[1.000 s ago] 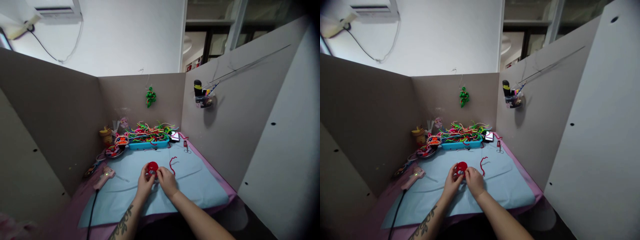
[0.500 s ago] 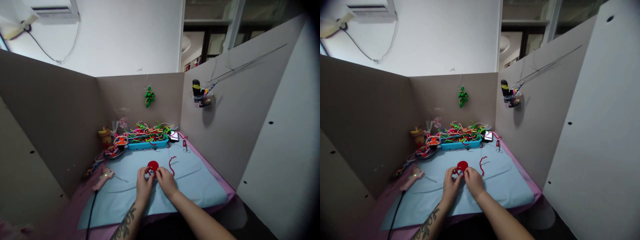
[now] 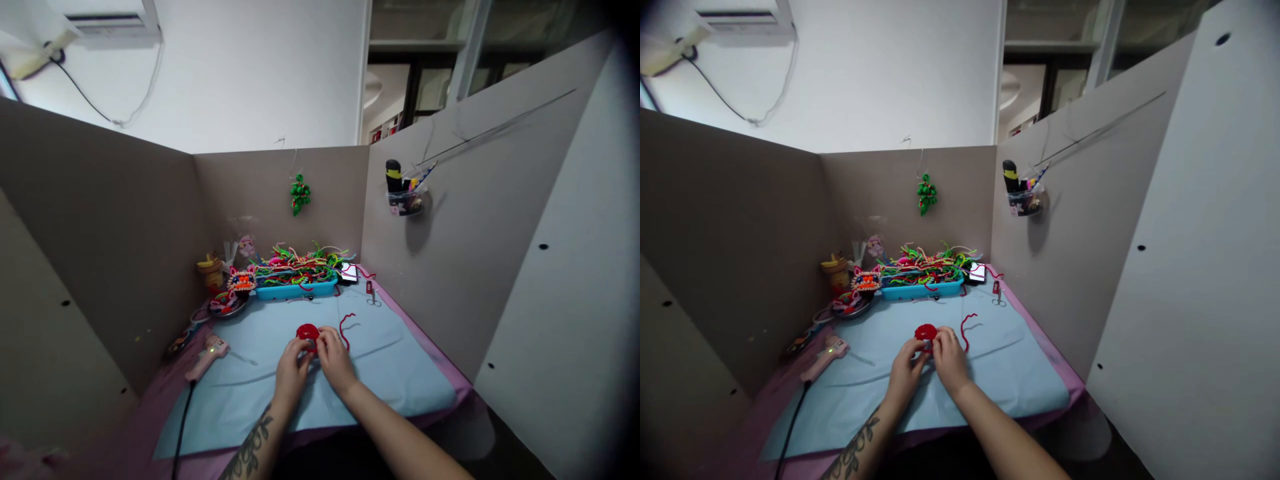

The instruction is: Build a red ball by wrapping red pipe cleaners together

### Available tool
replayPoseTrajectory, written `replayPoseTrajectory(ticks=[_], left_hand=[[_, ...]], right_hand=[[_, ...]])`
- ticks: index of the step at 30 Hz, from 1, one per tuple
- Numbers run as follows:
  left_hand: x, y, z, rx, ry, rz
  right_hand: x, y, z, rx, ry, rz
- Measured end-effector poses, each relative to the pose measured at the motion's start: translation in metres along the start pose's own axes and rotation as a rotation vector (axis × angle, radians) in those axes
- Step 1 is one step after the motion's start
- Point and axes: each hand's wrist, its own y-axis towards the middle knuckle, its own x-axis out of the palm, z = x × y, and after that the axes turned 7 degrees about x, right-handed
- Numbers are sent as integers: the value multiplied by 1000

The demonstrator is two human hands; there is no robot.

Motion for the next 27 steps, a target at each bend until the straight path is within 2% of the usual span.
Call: replayPoseTrajectory(ticks=[2,10,27], left_hand=[[-2,0,4,12,52,-41],[-3,-2,8,-26,202,-60],[-3,-2,6,8,237,-13]], right_hand=[[0,1,2,1,-1,-3],[0,2,10,-3,-2,-1],[-1,3,7,20,28,-3]])
